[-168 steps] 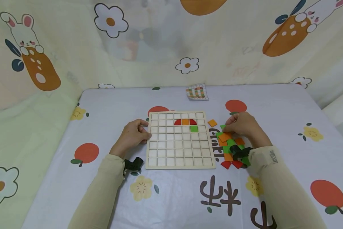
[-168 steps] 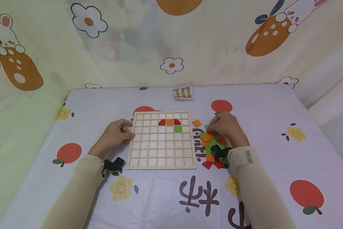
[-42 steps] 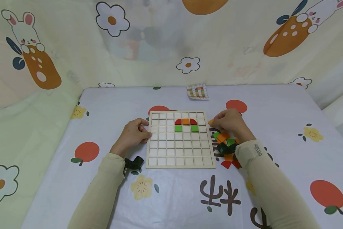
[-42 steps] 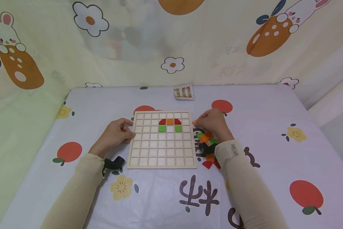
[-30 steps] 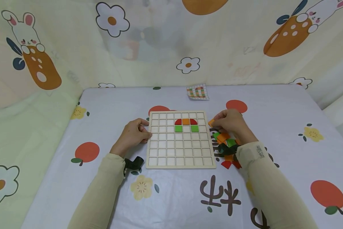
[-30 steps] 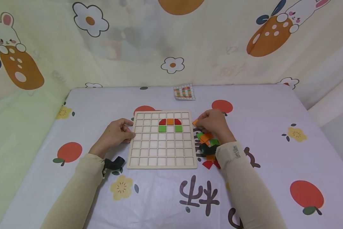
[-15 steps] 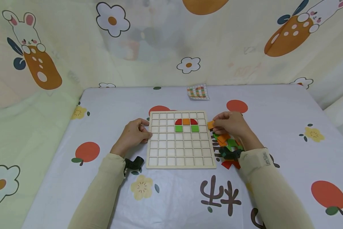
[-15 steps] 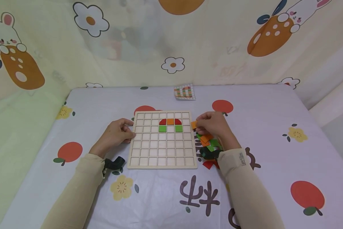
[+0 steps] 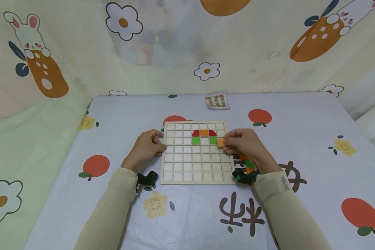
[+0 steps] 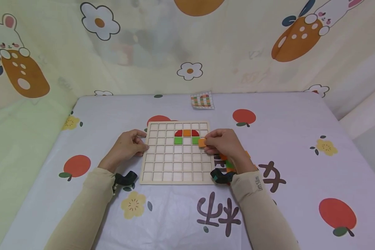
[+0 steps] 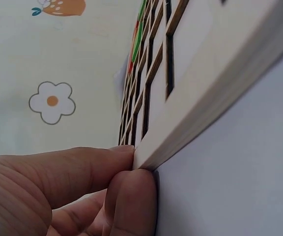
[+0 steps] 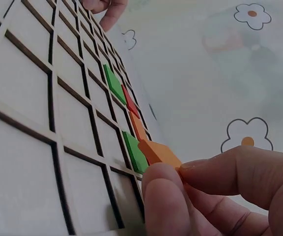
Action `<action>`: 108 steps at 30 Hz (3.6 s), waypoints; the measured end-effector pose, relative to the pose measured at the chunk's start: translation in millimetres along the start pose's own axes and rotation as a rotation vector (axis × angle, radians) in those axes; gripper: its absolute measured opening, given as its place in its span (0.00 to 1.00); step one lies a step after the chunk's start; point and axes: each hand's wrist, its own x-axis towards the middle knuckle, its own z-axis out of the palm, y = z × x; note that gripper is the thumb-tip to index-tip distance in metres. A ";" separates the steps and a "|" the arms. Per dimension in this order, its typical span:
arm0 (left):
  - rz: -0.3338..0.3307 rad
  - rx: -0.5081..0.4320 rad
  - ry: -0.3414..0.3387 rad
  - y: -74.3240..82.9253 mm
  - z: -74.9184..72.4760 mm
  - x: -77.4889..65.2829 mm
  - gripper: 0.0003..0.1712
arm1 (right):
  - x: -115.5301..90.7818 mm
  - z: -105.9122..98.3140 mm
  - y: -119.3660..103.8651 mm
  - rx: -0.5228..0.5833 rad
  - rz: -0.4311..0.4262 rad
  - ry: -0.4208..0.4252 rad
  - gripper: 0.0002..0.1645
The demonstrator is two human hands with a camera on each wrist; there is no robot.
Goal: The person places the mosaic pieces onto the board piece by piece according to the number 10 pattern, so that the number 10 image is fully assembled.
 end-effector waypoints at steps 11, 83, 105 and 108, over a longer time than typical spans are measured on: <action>-0.004 -0.012 0.000 -2.8 -0.1 2.6 0.25 | -1.3 8.9 3.3 -0.009 -0.004 -0.020 0.18; -0.014 -0.027 -0.017 -2.6 1.3 2.2 0.26 | -50.1 -84.2 40.1 -0.532 0.078 0.194 0.28; -0.013 -0.015 -0.016 -2.1 0.8 1.4 0.27 | -47.4 -81.4 36.0 -0.147 -0.011 0.103 0.27; -0.007 -0.019 -0.017 -2.0 0.9 1.3 0.27 | -44.8 -73.7 31.5 -0.120 -0.021 0.086 0.28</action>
